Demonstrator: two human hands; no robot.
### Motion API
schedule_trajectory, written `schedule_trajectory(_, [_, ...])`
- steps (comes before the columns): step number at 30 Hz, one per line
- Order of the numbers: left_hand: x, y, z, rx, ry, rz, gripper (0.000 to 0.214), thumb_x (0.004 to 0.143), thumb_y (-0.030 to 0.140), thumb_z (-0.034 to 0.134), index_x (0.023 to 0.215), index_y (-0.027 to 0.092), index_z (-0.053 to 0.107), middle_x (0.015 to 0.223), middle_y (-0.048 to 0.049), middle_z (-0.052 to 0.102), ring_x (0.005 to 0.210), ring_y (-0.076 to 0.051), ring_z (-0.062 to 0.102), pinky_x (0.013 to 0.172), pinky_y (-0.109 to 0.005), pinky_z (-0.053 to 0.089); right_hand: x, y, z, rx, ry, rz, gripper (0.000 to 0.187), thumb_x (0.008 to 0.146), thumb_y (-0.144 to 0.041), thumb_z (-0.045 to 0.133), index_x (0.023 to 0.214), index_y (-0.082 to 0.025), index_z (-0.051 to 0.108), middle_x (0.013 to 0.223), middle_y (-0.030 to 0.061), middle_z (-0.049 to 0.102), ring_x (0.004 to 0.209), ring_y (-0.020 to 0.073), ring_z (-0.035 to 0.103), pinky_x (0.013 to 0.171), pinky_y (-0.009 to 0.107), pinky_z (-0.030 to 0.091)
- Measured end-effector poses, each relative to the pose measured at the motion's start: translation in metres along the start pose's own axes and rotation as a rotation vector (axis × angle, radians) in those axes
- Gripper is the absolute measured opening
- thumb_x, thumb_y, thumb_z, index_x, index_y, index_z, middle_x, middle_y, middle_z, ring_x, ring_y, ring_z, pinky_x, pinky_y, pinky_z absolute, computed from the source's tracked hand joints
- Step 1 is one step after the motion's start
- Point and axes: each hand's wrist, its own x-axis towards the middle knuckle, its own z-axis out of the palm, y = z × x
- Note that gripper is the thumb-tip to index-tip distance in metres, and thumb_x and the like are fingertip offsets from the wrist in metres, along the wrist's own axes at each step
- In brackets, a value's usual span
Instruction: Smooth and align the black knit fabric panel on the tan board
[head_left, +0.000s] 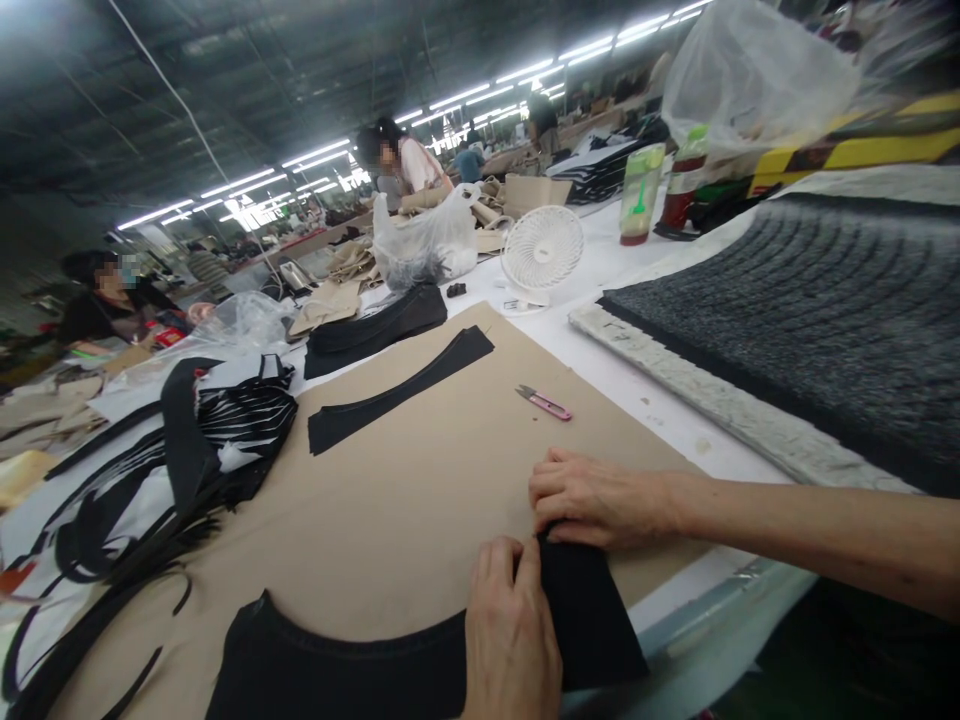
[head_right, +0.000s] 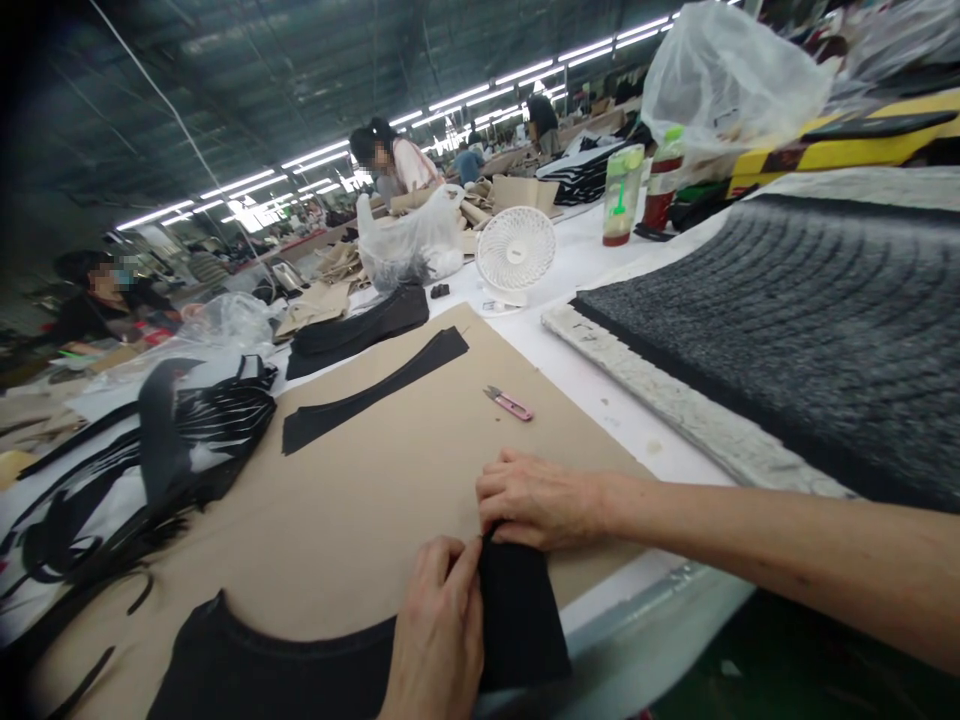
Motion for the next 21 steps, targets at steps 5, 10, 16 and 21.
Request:
schedule_trajectory(5, [-0.01, -0.005, 0.014, 0.191, 0.085, 0.076, 0.046, 0.086, 0.0, 0.039, 0.129, 0.013, 0.052, 0.095, -0.0075, 0.056, 0.086, -0.02, 0.052, 0.081, -0.034, 0.048, -0.004, 0.001, 0.001, -0.091, -0.014, -0.061, 0.015, 0.095, -0.019, 0.048, 0.095, -0.02, 0.062, 0.089, 0.0025, 0.062, 0.086, 0.0165, 0.053, 0.082, 0.034, 0.03])
schedule_trajectory(10, [-0.012, -0.002, 0.018, 0.248, 0.108, 0.102, 0.047, 0.085, -0.001, 0.038, 0.129, 0.011, 0.052, 0.096, -0.0076, 0.057, 0.087, -0.02, 0.051, 0.082, -0.035, 0.048, -0.008, 0.001, 0.0, -0.182, 0.004, -0.115, 0.024, 0.096, -0.014, 0.039, 0.097, -0.018, 0.062, 0.087, 0.0042, 0.061, 0.081, 0.0166, 0.051, 0.081, 0.035, 0.031])
schedule_trajectory(16, [-0.008, -0.004, 0.014, 0.231, 0.092, 0.094, 0.049, 0.086, -0.001, 0.037, 0.131, 0.013, 0.05, 0.093, -0.0063, 0.056, 0.088, -0.019, 0.051, 0.083, -0.032, 0.046, -0.012, 0.003, 0.003, -0.216, 0.037, -0.144, 0.023, 0.095, -0.013, 0.039, 0.098, -0.018, 0.061, 0.084, 0.0044, 0.061, 0.078, 0.0168, 0.051, 0.082, 0.036, 0.032])
schedule_trajectory(21, [-0.006, -0.007, 0.014, 0.225, 0.078, 0.155, 0.048, 0.086, 0.0, 0.036, 0.13, 0.013, 0.051, 0.094, -0.0062, 0.057, 0.087, -0.019, 0.051, 0.081, -0.031, 0.046, -0.013, 0.002, 0.004, -0.21, 0.047, -0.138, 0.025, 0.096, -0.013, 0.036, 0.098, -0.018, 0.06, 0.084, 0.0046, 0.061, 0.079, 0.0168, 0.051, 0.083, 0.035, 0.032])
